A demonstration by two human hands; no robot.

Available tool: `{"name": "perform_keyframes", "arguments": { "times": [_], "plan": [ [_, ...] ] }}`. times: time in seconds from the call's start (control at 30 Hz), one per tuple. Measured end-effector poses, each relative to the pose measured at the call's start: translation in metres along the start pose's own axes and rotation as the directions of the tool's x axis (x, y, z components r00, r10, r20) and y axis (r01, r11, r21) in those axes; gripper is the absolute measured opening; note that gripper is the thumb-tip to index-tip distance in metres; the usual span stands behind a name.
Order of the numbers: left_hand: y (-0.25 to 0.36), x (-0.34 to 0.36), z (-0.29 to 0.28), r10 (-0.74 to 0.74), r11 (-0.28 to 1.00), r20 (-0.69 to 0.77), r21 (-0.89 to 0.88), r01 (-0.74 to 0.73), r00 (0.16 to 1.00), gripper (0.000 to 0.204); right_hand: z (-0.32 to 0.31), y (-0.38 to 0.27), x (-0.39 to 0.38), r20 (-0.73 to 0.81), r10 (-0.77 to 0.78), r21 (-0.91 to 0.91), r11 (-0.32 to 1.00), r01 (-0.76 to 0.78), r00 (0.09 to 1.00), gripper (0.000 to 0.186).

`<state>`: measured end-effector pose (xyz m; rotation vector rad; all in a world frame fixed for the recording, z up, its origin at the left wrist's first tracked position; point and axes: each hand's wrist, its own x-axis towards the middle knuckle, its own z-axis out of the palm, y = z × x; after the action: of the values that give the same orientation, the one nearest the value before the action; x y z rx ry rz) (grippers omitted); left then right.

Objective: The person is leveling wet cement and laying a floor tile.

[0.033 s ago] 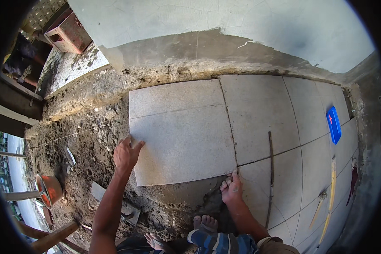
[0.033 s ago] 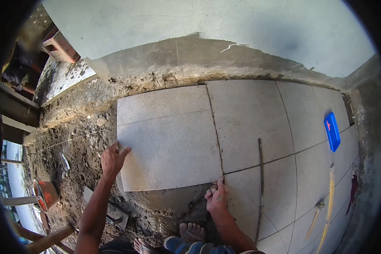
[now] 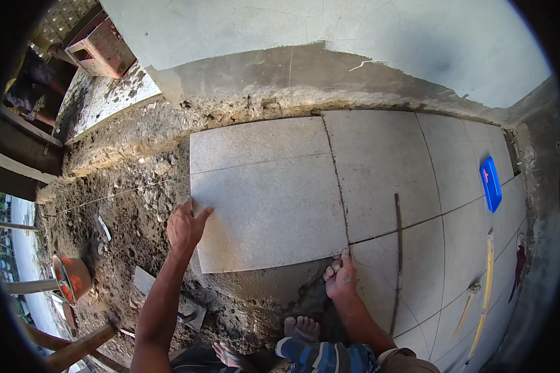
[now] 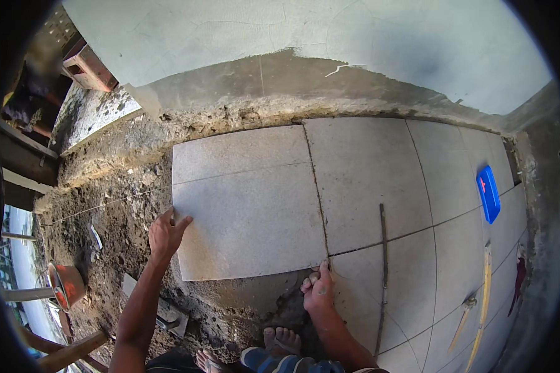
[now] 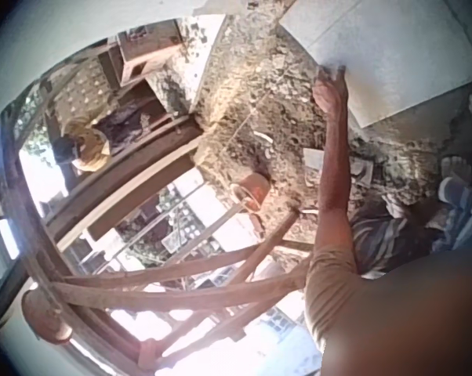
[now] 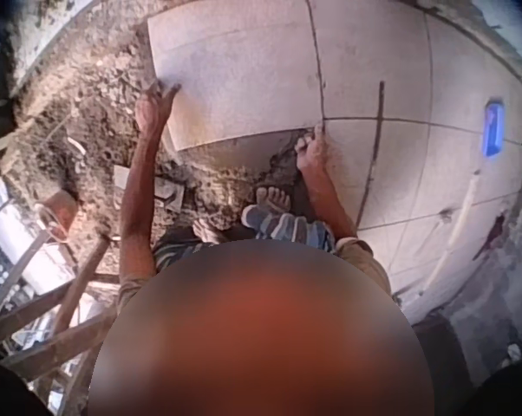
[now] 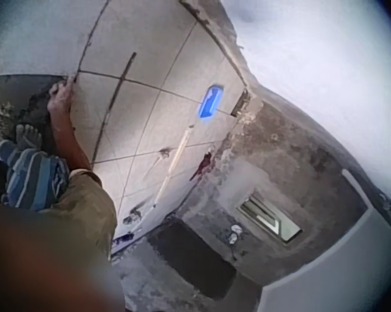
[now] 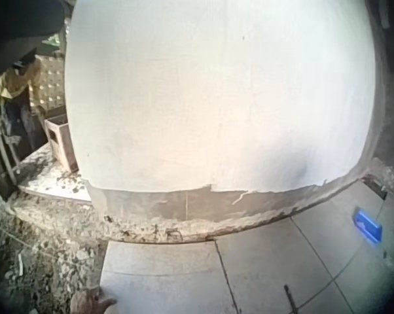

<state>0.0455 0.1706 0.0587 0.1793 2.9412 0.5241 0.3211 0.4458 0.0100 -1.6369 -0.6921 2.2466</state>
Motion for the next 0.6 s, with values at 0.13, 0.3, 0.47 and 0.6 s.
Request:
{"name": "perform_keyframes", "arguments": {
  "times": [0.13,0.3,0.47,0.6],
  "plan": [
    [0.0018,0.0011,-0.0040,0.020,1.000,-0.011,0.000,-0.020,1.000,0.052,0.0011,-0.0026,-0.0020,-0.013,0.008,-0.003,1.000,-0.008,1.000,0.035],
    [0.0009,0.0025,-0.0065,-0.011,1.000,0.049,-0.015,0.012,0.999,0.056,0.0045,-0.0049,-0.0056,-0.019,0.016,-0.007,1.000,-0.016,1.000,0.035],
    [-0.0022,0.0031,-0.0040,0.005,0.998,0.026,-0.068,-0.003,1.000,0.057,0.0053,-0.0054,-0.0051,-0.038,0.014,-0.018,1.000,-0.015,0.999,0.038],
    [-0.0027,0.0023,-0.0075,-0.023,0.997,-0.001,-0.075,0.022,1.000,0.060,0.0041,-0.0056,-0.0038,-0.034,0.024,-0.020,0.999,-0.025,0.999,0.038]
  ]
}}
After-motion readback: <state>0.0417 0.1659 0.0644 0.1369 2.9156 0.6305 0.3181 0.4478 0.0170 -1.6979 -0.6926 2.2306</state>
